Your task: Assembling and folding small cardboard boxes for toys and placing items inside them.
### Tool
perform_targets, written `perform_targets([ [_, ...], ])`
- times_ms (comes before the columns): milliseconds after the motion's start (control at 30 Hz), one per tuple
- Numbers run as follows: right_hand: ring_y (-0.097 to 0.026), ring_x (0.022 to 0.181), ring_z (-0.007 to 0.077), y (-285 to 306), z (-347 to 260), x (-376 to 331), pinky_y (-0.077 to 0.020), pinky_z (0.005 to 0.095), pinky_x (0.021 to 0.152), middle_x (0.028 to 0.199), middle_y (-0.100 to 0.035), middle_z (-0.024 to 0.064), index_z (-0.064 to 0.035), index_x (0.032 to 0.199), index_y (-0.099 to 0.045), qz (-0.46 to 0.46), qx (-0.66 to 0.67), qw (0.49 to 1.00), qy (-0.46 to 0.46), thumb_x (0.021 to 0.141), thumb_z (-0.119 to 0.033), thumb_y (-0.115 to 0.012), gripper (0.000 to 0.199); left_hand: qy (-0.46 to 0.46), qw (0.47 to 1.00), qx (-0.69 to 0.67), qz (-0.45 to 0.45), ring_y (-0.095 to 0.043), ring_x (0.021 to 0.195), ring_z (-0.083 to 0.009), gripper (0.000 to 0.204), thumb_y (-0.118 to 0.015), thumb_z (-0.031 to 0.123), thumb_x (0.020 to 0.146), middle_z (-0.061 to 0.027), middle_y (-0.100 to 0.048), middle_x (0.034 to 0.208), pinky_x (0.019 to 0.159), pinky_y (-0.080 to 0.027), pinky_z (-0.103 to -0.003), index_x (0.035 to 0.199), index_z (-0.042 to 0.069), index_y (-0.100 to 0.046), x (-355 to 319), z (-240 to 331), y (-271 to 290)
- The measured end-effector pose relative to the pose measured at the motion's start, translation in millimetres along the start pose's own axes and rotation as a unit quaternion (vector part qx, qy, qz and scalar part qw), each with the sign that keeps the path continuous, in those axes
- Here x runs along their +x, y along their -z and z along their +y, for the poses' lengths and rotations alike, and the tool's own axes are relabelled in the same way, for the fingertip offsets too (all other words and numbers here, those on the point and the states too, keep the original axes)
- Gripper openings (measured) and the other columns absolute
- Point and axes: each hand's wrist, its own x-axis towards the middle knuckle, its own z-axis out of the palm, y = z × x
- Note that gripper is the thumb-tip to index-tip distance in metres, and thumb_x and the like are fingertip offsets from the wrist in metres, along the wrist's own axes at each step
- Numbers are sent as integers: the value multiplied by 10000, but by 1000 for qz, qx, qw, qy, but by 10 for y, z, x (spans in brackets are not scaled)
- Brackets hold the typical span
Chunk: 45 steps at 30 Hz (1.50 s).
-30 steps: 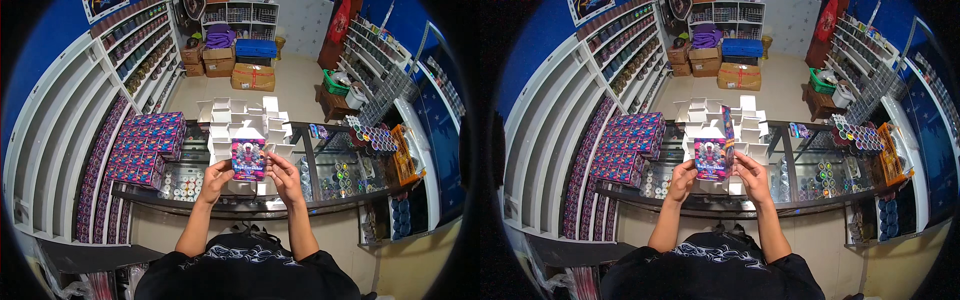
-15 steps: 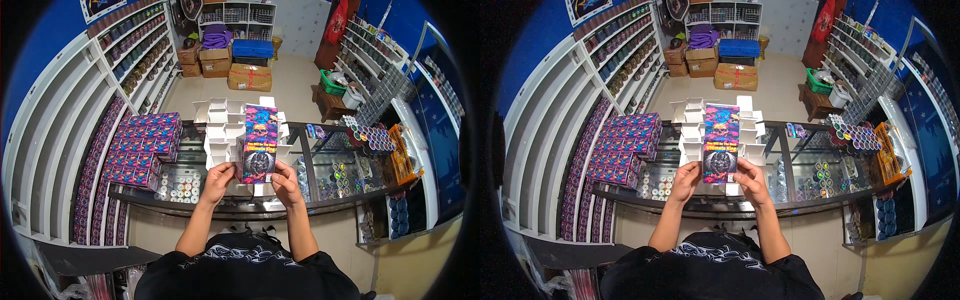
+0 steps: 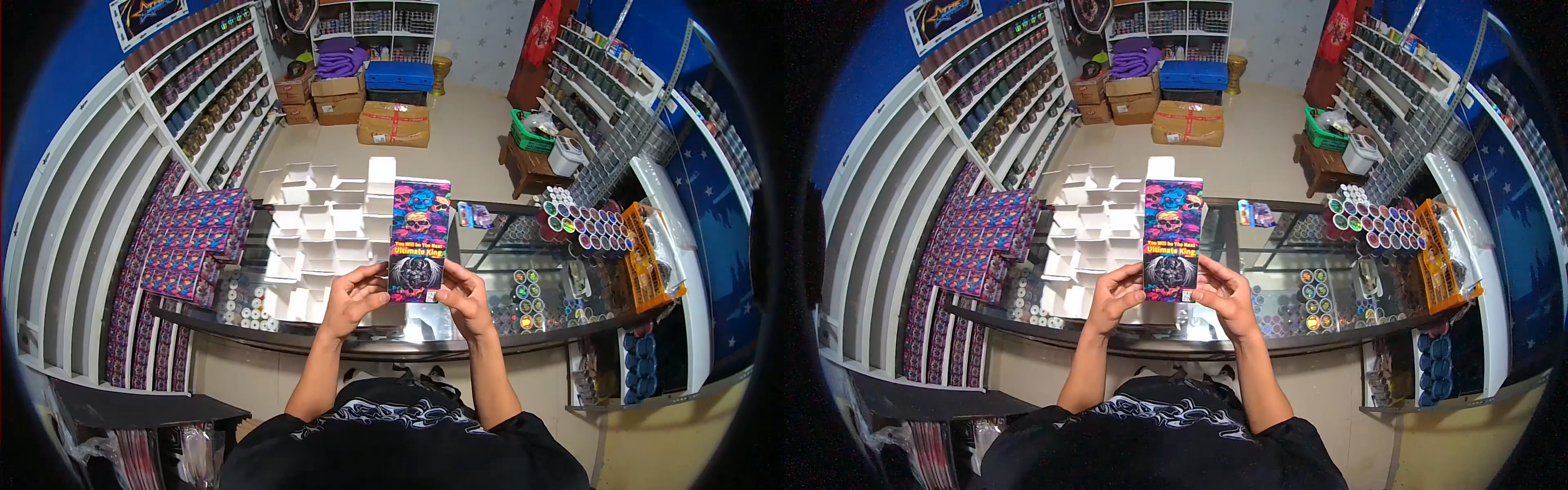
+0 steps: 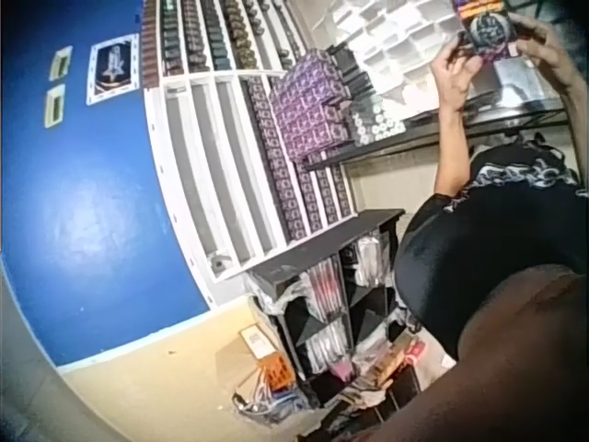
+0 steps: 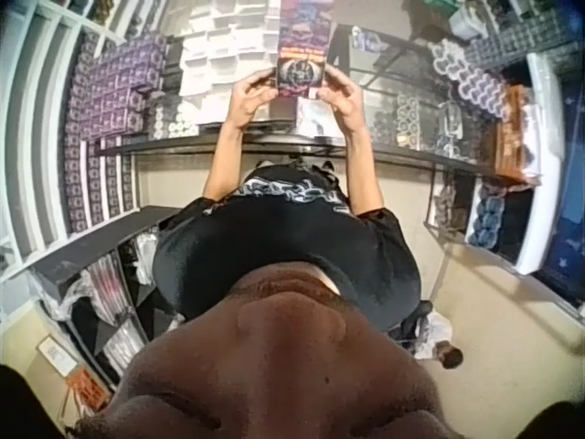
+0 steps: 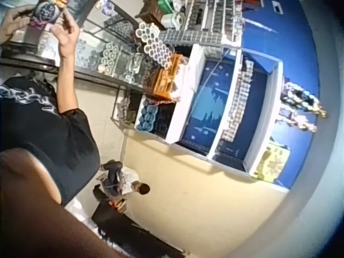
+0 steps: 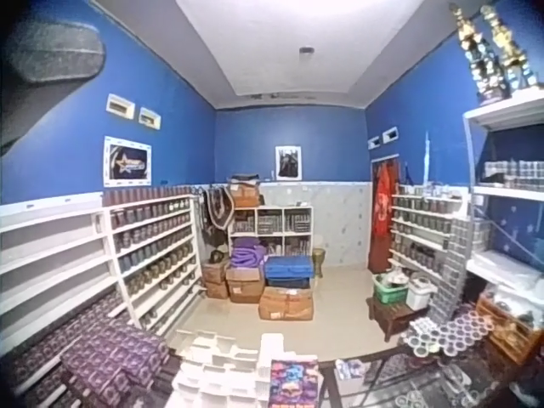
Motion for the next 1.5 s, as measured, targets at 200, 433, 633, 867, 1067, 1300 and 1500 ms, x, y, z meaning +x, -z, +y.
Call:
perform_targets([
  [200,-614,984,158,703,-362,-91,-494,286,868,1128,-622,145,78,1322,-456,-23,17,1000,0,791,-45,-691,593,9,1000,-5,19,-587,1008,-166,538,-689,-15,783,-143,-600,1134,908,-475,-291,1272,-96,-480,218,-436,-578],
  [433,-626,920,151,1247,-545,-107,-487,275,812,1163,-618,132,70,1278,-510,-5,49,998,-33,925,-44,-541,372,4,999,-22,32,-579,1068,-185,533,-671,-21,784,-158,-593,1172,941,-456,-295,1275,-94,-476,350,-675,-1090],
  [633,-625,913,146,1353,-584,-142,-490,283,805,1104,-643,118,61,1241,-541,18,63,998,-22,918,-19,-539,332,8,999,-16,26,-569,988,-151,482,-647,-8,803,-131,-604,1124,906,-453,-279,1250,-98,-493,407,-723,-1255],
  [867,-556,1088,148,1320,-649,-180,-436,292,933,1225,-576,105,44,1332,-425,-89,124,985,-85,857,-126,-628,544,36,994,-93,-41,-557,1085,-173,392,-489,127,905,-147,-605,1177,965,-403,-299,1208,-119,-514,406,-798,-1149],
  [1067,-525,1170,196,1220,-609,-255,-372,330,1030,1262,-559,141,91,1334,-427,-91,101,990,-48,810,-95,-650,599,32,997,-57,-50,-593,1009,-154,341,-484,113,941,-133,-633,1110,906,-443,-287,1206,-94,-537,422,-830,-973],
  [1300,-554,1133,204,1127,-492,-297,-400,331,1016,1242,-570,167,111,1310,-446,-2,64,998,-9,748,-20,-692,627,-56,998,-8,-10,-585,1002,-158,489,-655,89,841,-109,-608,1134,872,-478,-311,1276,-75,-501,370,-663,-1049],
  [1500,-588,1059,185,1178,-471,-339,-458,308,946,1189,-593,157,111,1300,-454,14,63,998,-13,717,8,-716,648,-26,1000,17,-5,-577,1029,-166,636,-742,6,748,-127,-587,1186,892,-477,-300,1313,-75,-463,373,-733,-1073],
])
